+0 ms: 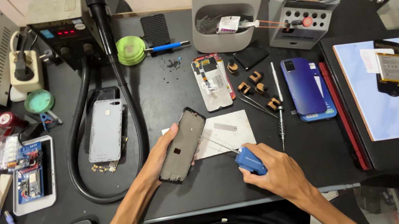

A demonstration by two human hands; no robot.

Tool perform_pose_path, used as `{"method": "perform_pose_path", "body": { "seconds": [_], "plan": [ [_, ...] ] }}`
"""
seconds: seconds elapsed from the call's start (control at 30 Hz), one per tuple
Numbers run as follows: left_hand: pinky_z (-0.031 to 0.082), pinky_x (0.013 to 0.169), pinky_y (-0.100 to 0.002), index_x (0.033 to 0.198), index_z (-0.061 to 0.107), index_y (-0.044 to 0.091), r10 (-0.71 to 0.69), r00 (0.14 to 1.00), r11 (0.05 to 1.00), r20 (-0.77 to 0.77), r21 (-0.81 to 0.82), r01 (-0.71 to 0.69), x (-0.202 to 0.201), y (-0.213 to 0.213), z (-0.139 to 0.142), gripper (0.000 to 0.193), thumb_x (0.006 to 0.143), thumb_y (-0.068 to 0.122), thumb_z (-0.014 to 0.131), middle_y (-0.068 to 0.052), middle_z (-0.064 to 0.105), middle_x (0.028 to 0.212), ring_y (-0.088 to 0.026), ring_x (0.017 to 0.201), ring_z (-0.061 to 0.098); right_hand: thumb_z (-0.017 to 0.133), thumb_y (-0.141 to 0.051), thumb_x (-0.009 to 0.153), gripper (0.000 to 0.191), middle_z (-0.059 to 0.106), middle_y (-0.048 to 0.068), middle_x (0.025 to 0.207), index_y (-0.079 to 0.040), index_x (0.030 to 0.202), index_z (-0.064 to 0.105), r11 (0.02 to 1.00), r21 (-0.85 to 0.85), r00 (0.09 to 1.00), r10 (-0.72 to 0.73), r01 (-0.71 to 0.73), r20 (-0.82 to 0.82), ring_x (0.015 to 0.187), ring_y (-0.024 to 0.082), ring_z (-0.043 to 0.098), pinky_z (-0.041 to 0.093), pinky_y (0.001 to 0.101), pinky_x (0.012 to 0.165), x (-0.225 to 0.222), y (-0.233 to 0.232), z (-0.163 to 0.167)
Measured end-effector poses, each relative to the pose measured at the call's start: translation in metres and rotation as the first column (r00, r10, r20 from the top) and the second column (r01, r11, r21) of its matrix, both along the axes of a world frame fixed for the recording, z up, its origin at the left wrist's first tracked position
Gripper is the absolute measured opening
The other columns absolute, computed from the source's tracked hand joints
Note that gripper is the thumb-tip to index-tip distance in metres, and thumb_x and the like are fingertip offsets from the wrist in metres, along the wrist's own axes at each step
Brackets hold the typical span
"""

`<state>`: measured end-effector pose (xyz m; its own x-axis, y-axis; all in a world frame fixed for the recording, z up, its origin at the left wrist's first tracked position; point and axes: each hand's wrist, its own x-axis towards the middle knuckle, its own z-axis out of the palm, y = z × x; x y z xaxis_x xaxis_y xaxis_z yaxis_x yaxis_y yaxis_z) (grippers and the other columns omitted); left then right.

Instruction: The person uses a blue electric screwdriver to remove screws from a disassembled smartphone back cover. They then place the cover aside, pick up a battery, and insert it into the phone's chassis. Finally, they handle a blue smartphone back cover and a small orange plastic piece.

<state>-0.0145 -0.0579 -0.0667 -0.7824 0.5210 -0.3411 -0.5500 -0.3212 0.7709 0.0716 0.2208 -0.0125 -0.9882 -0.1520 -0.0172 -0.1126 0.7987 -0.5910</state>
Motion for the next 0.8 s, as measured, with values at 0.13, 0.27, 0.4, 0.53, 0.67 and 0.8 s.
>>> {"method": "perform_pose_path", "body": {
  "seconds": [0.13,0.27,0.4,0.53,0.67,0.8],
  "plan": [
    [0.057,0.059,-0.029,0.118,0.066,-0.004,0.026,0.999,1.000,-0.045,-0.005,-0.027,-0.003,-0.003,-0.005,0.067,0.099,0.059,0.050,-0.012,0.070,0.091,-0.016,0.071,0.068,0.079,-0.029,0.071,0.057,0.074,0.009,0.096,-0.008,0.122,0.067,0.999,0.010,0.999,0.042,-0.042,0.019,0.074,0.032,0.076,0.062,0.0392,0.065,0.001,-0.003,-0.005],
    [0.056,0.057,-0.027,0.120,0.066,-0.003,0.053,0.998,0.998,-0.044,-0.041,-0.055,-0.006,-0.004,-0.009,0.067,0.098,0.058,0.049,-0.010,0.072,0.094,-0.013,0.073,0.067,0.080,-0.029,0.071,0.060,0.073,0.010,0.099,-0.005,0.124,0.066,0.997,0.009,0.997,0.076,-0.076,0.003,0.073,0.032,0.076,0.062,0.0387,0.064,-0.002,-0.004,-0.009],
    [0.056,0.057,-0.026,0.120,0.067,-0.004,0.051,0.997,0.998,-0.065,-0.026,-0.053,-0.008,-0.004,-0.009,0.068,0.100,0.058,0.049,-0.011,0.071,0.094,-0.012,0.072,0.067,0.080,-0.028,0.070,0.063,0.072,0.010,0.097,-0.005,0.127,0.065,0.996,0.032,0.997,0.083,-0.083,0.006,0.072,0.032,0.076,0.062,0.0393,0.065,-0.003,-0.004,-0.011],
    [0.056,0.056,-0.026,0.121,0.067,-0.003,0.043,0.997,0.998,-0.059,-0.035,-0.046,-0.007,-0.004,-0.006,0.067,0.099,0.057,0.049,-0.011,0.072,0.095,-0.012,0.071,0.067,0.080,-0.030,0.071,0.063,0.072,0.009,0.095,-0.009,0.128,0.066,0.995,0.025,0.995,0.093,-0.094,0.041,0.072,0.032,0.076,0.061,0.0396,0.064,-0.002,-0.003,-0.009],
    [0.057,0.058,-0.027,0.126,0.065,-0.002,0.059,0.998,0.998,-0.025,-0.026,-0.060,-0.007,-0.003,-0.001,0.066,0.099,0.055,0.049,-0.011,0.073,0.099,-0.013,0.073,0.068,0.081,-0.032,0.072,0.057,0.071,0.008,0.094,-0.010,0.122,0.067,0.992,0.026,0.991,0.126,-0.127,0.041,0.074,0.032,0.075,0.061,0.0408,0.065,-0.001,-0.002,-0.007],
    [0.057,0.058,-0.027,0.130,0.063,-0.003,0.056,0.998,0.998,-0.026,-0.030,-0.056,-0.007,-0.001,0.001,0.068,0.099,0.056,0.048,-0.013,0.073,0.100,-0.014,0.074,0.068,0.081,-0.032,0.071,0.061,0.072,0.008,0.093,-0.012,0.127,0.067,0.994,0.015,0.992,0.105,-0.106,0.066,0.073,0.032,0.075,0.061,0.0409,0.063,-0.001,-0.001,-0.008]
  ]
}}
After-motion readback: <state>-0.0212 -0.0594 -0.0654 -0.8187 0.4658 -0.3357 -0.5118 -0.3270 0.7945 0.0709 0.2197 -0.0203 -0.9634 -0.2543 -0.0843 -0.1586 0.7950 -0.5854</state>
